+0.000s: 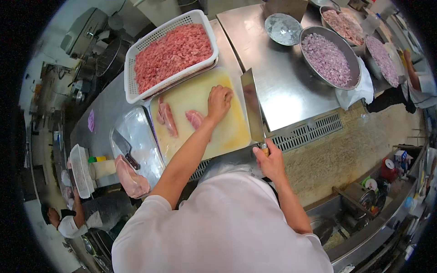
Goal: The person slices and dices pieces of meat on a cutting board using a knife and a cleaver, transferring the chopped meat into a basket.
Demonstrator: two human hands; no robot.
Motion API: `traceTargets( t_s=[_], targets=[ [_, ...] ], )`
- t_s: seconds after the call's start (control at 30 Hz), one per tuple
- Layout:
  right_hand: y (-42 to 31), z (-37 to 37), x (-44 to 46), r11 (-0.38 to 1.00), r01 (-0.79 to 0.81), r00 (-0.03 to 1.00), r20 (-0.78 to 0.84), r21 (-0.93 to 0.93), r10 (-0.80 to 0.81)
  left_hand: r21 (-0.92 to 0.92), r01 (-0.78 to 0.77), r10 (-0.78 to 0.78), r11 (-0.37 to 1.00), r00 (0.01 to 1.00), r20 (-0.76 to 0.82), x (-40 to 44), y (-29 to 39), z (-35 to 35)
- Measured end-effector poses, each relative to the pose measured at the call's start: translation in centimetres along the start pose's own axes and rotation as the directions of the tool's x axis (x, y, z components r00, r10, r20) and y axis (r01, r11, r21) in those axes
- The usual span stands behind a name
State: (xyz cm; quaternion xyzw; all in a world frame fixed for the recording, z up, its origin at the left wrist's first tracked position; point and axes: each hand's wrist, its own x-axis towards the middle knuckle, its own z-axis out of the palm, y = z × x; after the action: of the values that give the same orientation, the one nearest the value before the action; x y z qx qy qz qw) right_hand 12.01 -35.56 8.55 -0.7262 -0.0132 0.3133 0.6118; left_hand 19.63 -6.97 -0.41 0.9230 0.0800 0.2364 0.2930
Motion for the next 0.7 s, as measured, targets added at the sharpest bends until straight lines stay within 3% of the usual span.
traceTargets(
  t_s=[0.1, 0.2, 0.3, 0.47, 0.57, 0.63, 0.67, 0.7],
  targets=[
    [0.8, 0.2, -0.6, 0.996, 0.001, 0.999, -0.051, 0.088, 0.003, -0.039, -0.054, 0.053, 0.998, 0.998, -0.03, -0.2, -0.1, 0.2],
    [0.6, 0.3, -1.1, 1.0, -0.013, 0.998, -0.068, 0.016, 0.014, -0.058, -0.051, 0.05, 0.997, 0.999, -0.018, 0.0, 0.0, -0.1],
    [1.2, 0.3, -0.9, 0.997, -0.048, 0.998, -0.039, 0.063, 0.051, -0.187, 0.014, -0.026, 0.982, 0.998, -0.058, 0.0, 0.7, -1.9],
    [0.4, -0.2, -0.5, 0.993, -0.01, 0.989, 0.148, -0.118, 0.027, -0.001, 0.013, -0.013, 1.0, 0.939, -0.344, 6.8, -1.7, -12.9],
    [-1.4, 1.0, 0.4, 0.969, 0.036, 0.961, 0.274, -0.243, 0.033, 0.296, 0.148, 0.084, 0.944, 0.758, -0.647, 9.1, -4.7, -17.6],
    [-2.0, 2.0, 1.1, 0.945, 0.106, 0.948, 0.319, -0.311, -0.001, 0.038, 0.252, -0.189, 0.967, 0.809, -0.556, 6.1, -4.6, -19.5],
    [-3.1, 2.5, 1.2, 0.941, 0.064, 0.94, 0.337, -0.332, 0.055, -0.088, 0.311, -0.315, 0.946, 0.822, -0.475, 3.6, -4.0, -20.0],
    [-3.2, 3.0, 1.5, 0.937, 0.087, 0.935, 0.352, -0.338, 0.04, -0.101, 0.391, -0.397, 0.915, 0.826, -0.4, 0.7, -3.3, -19.6]
  ],
)
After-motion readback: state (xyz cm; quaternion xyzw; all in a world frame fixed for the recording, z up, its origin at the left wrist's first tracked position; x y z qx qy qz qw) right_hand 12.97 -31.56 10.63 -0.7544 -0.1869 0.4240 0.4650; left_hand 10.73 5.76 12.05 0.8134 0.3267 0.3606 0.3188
